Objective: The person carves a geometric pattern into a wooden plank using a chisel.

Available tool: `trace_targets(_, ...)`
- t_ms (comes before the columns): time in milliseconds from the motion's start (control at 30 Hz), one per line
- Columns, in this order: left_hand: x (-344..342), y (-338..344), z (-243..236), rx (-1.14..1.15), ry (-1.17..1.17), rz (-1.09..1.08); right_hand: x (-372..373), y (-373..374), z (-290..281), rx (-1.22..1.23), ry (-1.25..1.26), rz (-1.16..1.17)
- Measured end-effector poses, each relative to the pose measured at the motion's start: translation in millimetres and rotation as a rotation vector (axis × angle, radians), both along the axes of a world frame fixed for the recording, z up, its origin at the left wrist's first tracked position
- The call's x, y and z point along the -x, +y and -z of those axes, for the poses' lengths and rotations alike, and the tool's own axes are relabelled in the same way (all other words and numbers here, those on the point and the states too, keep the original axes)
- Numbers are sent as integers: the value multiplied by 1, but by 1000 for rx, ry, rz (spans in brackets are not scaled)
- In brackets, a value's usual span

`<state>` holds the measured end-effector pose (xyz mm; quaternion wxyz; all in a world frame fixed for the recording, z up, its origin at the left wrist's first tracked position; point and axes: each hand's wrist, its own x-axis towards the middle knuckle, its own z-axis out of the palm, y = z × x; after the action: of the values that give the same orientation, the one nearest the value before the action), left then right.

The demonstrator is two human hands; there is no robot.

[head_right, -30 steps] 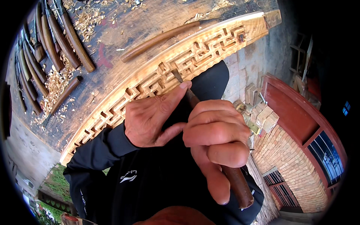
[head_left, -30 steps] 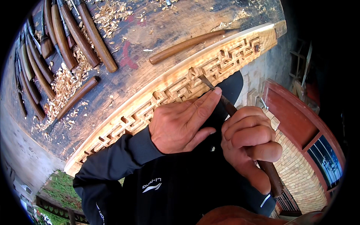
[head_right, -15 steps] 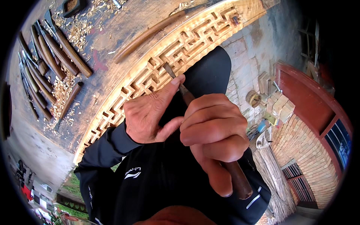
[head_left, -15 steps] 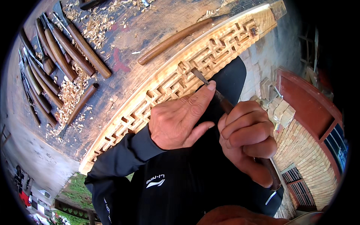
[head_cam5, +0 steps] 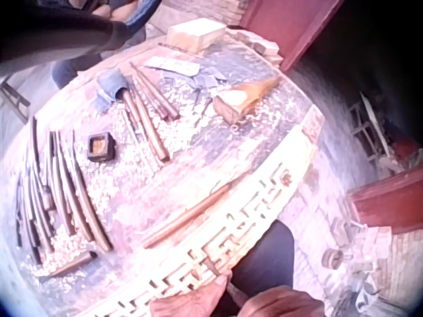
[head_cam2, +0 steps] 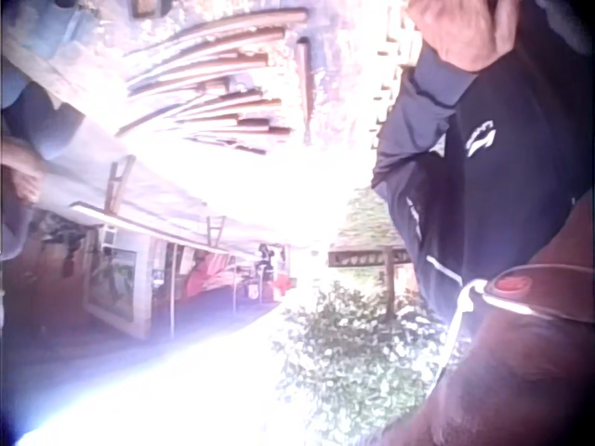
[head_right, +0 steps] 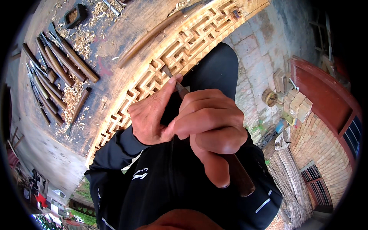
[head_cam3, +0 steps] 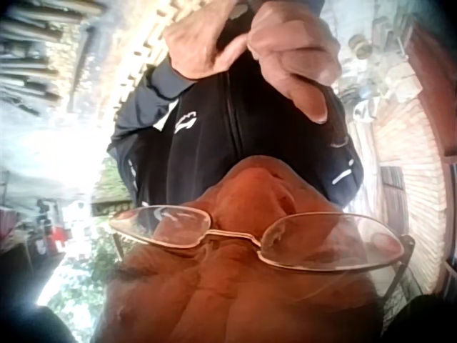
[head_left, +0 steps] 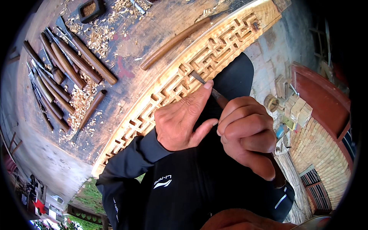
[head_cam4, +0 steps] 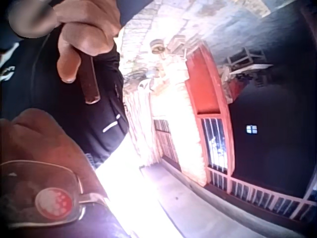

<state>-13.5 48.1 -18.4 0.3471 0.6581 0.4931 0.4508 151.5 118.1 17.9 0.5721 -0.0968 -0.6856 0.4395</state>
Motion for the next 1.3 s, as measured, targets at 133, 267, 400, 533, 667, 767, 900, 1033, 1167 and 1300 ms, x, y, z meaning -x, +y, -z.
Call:
trace_targets(133, 0, 3, -3, 0, -26, 18, -2, 15, -17, -58, -194, -76)
trace_targets(267, 1, 2, -3, 0, -21, 28, -7, 22, -27, -88, -253, -108)
trace_targets(400, 0, 2, 5, -137, -28, 136, -23, -5, -36, -55, -171, 62)
trace_targets(533, 1, 0, 4, -221, 47, 252, -46, -24, -33, 75, -64, 306)
trace_targets(667, 3, 0, 0, -254, 49, 288, -45, -30, -33, 128, 45, 350)
trace_targets(767, 2, -2, 3, -314, 78, 267, -61, -34, -27, 102, 8, 255)
trace_targets(900, 5, -1, 5, -360, 102, 310, -59, -38, -28, 144, -2, 199)
trace_targets(1033, 1, -4, 7, -365, 103, 290, -42, -39, -23, 90, 91, 144)
trace_targets(1167, -4, -7, 9, -382, 64, 278, -35, -41, -27, 99, 87, 47)
trace_targets(1300, -1, -5, 7, -427, 128, 274, -29, -47, -31, 108, 56, 8)
